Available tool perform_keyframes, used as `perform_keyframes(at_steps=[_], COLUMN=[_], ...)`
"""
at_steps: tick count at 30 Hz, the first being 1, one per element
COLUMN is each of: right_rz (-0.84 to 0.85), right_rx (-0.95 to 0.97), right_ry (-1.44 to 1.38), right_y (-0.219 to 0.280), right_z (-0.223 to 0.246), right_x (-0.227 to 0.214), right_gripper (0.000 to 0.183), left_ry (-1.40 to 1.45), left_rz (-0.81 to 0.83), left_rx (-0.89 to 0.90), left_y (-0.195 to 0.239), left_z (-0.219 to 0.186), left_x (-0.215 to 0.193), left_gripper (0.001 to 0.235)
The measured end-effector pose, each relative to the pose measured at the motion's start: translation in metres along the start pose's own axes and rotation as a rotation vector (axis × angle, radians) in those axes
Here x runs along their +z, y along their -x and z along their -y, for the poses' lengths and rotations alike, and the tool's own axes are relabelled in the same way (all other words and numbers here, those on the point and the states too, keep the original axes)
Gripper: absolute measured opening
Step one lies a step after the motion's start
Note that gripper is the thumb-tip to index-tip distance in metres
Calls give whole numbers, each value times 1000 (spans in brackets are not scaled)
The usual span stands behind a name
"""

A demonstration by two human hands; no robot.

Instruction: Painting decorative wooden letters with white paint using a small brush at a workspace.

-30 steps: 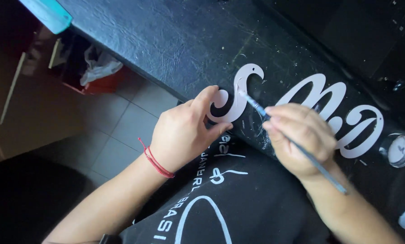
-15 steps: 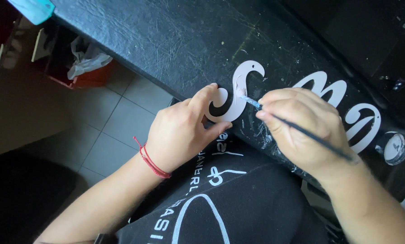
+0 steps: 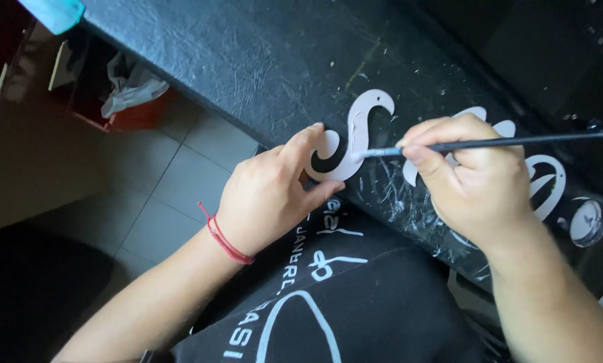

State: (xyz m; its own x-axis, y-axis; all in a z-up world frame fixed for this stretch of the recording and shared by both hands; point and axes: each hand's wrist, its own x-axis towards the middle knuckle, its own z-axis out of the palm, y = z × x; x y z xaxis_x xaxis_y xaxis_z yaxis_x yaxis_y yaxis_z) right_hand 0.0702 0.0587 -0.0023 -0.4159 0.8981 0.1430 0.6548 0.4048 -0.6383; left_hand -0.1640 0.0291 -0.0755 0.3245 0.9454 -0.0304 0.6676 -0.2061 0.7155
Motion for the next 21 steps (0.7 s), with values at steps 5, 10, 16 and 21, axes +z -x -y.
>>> perform_keyframes(at_steps=[5, 10, 16, 21], right_rz=[-23, 17, -80, -119], right_rx=[-95, -93, -123, -99], right_ry=[-52, -7, -12, -92], right_y=[-9, -15, -22, -19], right_z=[0, -3, -11, -9], right_x=[-3, 0, 4, -1], right_gripper=[9, 7, 14, 13], left_ry=[8, 29, 34, 34], left_rz=[-19, -18, -16, -7], left_rx=[-6, -7, -2, -26], left_y=[2, 2, 3, 2], left_z=[3, 5, 5, 4], left_x=[3, 6, 5, 5], left_gripper=[70, 72, 72, 70])
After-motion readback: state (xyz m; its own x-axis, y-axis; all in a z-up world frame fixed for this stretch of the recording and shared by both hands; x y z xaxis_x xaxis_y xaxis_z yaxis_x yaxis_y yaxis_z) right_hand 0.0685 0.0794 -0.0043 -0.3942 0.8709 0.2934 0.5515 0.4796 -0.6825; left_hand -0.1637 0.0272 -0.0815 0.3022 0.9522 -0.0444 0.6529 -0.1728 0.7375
